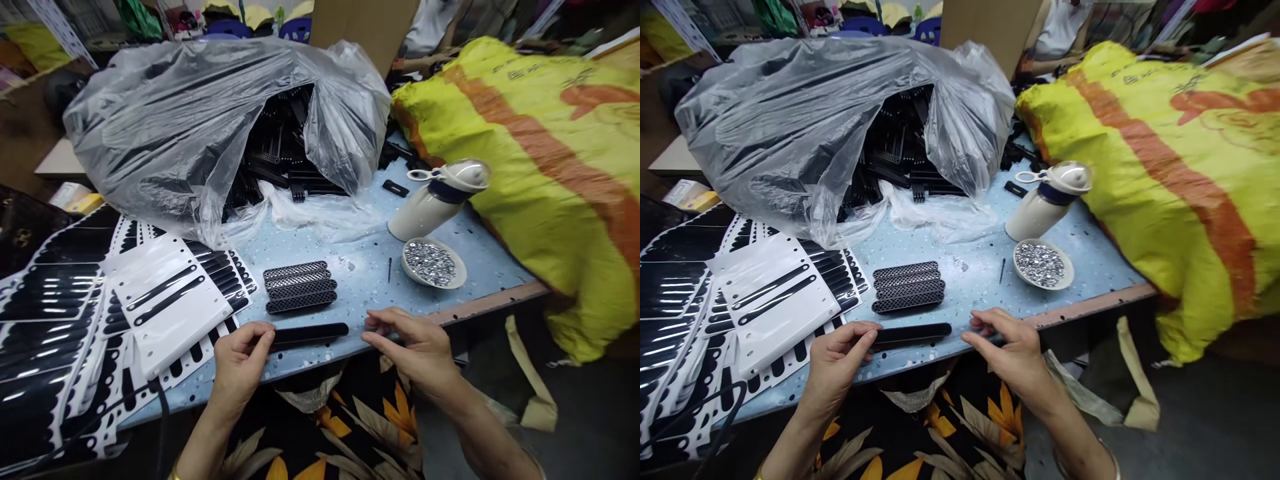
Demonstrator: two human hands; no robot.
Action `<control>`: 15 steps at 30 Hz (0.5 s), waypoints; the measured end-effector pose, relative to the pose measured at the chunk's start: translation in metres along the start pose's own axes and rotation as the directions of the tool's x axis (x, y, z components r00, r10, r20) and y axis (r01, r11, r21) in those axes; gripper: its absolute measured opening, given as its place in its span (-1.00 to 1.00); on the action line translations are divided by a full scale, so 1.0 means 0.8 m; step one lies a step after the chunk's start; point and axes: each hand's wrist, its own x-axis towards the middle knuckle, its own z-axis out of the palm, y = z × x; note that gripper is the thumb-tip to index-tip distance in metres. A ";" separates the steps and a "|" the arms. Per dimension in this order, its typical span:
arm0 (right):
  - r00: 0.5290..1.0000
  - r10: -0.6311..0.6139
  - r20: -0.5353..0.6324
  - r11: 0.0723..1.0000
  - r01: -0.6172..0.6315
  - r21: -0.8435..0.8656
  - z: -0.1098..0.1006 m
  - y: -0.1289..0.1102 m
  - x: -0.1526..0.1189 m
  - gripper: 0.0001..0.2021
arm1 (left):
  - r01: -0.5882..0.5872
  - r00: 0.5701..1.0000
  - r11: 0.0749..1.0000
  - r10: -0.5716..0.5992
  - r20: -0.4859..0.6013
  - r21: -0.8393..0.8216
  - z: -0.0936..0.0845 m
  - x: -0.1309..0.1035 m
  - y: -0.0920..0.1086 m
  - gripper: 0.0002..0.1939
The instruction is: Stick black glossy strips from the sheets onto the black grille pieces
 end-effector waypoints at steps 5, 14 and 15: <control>0.992 0.031 -0.124 0.997 -0.040 -0.071 0.031 -0.013 -0.009 -0.84 | 0.015 1.000 0.999 -0.015 0.005 -0.032 0.000 0.003 -0.008 -0.81; 0.988 0.065 -0.143 0.965 -0.099 -0.244 0.071 0.005 -0.006 -0.45 | -0.146 0.988 0.989 0.143 0.064 0.039 0.015 0.009 -0.021 -0.77; 0.988 0.112 -0.103 0.971 -0.131 -0.202 0.065 0.014 -0.008 -0.48 | -0.172 0.984 0.982 0.169 0.048 0.076 0.011 0.009 -0.019 -0.75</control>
